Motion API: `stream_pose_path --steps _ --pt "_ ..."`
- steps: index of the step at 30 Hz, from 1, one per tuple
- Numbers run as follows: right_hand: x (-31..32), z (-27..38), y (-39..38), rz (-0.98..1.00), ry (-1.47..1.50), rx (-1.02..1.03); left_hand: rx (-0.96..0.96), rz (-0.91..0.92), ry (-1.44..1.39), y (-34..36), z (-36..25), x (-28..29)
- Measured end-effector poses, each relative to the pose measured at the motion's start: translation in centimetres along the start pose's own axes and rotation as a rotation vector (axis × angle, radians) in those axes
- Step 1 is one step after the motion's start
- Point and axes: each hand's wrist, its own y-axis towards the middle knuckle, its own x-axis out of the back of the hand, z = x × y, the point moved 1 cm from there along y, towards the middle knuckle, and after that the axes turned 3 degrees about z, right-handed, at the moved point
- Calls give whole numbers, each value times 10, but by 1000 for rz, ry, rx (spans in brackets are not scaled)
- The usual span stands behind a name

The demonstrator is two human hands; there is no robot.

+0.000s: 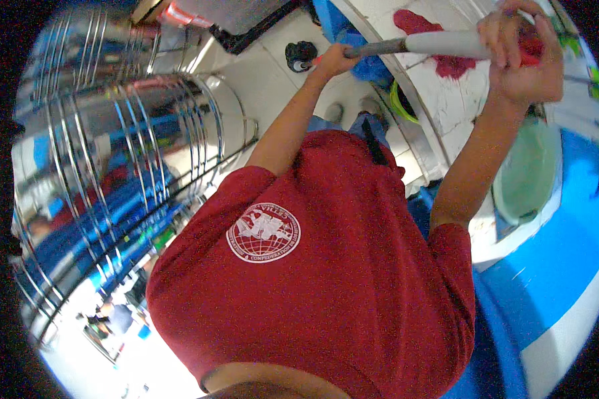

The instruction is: The person mops the tiled floor using a mop, moving it back and forth across the area. The person navigates around stacked water jugs and a large stainless steel tank while continuing to mop.

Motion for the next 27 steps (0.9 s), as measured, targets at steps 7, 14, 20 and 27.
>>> stream_pose_path --steps 7,14,20,27 --pt "-19 -47 97 528 22 -106 226 -319 -107 -32 -1 12" --pt "-73 -101 138 881 224 -137 531 -626 -274 -69 -15 -25" --pt "-119 -234 74 910 368 -654 869 -794 -500 -159 42 -141" --pt "-103 -241 -121 1469 482 -794 1436 -592 -528 -319 35 -297"
